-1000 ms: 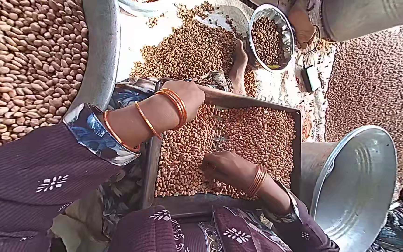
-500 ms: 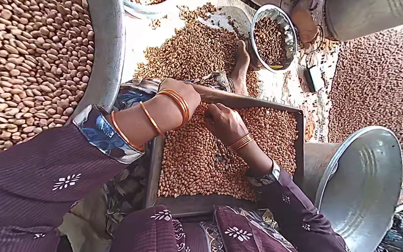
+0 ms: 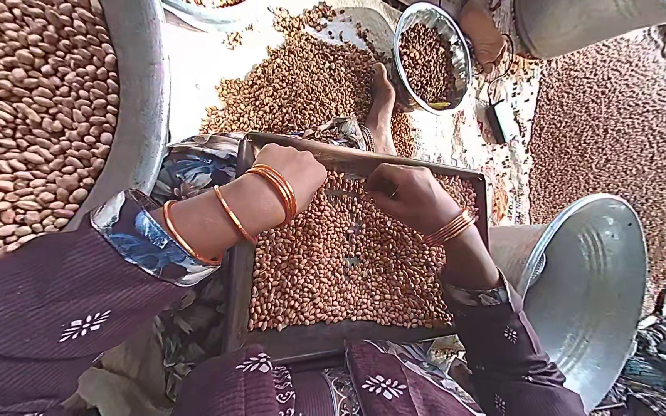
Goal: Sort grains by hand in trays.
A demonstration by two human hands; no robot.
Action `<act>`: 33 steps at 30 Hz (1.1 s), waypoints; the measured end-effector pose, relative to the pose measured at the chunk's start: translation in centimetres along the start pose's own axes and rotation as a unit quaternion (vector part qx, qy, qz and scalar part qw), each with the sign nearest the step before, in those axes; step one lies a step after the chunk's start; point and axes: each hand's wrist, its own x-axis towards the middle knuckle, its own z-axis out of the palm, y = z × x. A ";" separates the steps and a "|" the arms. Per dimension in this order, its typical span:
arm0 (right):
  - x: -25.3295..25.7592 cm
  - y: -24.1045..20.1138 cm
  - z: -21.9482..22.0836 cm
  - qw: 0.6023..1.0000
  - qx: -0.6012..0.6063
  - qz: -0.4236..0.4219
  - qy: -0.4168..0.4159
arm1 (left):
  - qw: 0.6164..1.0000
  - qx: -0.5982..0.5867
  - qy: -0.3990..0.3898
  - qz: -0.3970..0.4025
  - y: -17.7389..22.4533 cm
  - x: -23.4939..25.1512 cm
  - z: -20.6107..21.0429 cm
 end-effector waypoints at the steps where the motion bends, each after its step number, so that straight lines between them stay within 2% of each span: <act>1: 0.3 0.1 1.1 1.000 -0.018 -0.003 -0.005 | 1.000 -0.007 0.006 0.008 0.1 0.0 0.1; 5: 0.8 0.0 4.6 0.998 -0.046 -0.038 0.027 | 0.999 -0.026 0.029 0.026 0.6 0.2 0.7; 10: 1.8 -1.0 7.8 0.992 -0.062 -0.084 0.065 | 1.000 -0.010 -0.003 0.004 0.7 -0.1 0.3; 17: 2.1 -3.3 6.3 0.997 -0.056 0.034 -0.050 | 1.000 -0.011 -0.002 -0.002 0.4 -0.2 0.2; 20: 2.1 -3.6 6.7 0.993 -0.062 0.045 -0.085 | 1.000 -0.007 -0.010 0.000 0.5 -0.3 0.2; 22: 2.0 -3.2 6.6 0.995 -0.047 0.024 -0.082 | 1.000 -0.005 -0.012 0.004 0.5 -0.3 0.2; 24: 1.7 -2.0 5.1 0.998 -0.040 -0.016 -0.043 | 1.000 0.001 -0.013 0.002 0.5 -0.3 0.2; 26: 1.1 -1.0 1.5 0.999 -0.035 -0.019 0.009 | 1.000 -0.002 -0.011 0.001 0.5 -0.2 0.3; 28: -0.2 -0.2 -2.6 0.992 -0.053 0.037 0.106 | 1.000 -0.014 -0.016 0.000 0.5 -0.2 0.1; 31: -1.9 0.4 -6.1 0.944 -0.146 0.140 0.260 | 1.000 -0.013 -0.017 0.009 0.5 -0.4 0.1; 33: -2.1 0.8 -5.9 0.939 -0.148 0.134 0.281 | 1.000 -0.011 -0.013 0.012 0.5 -0.3 0.2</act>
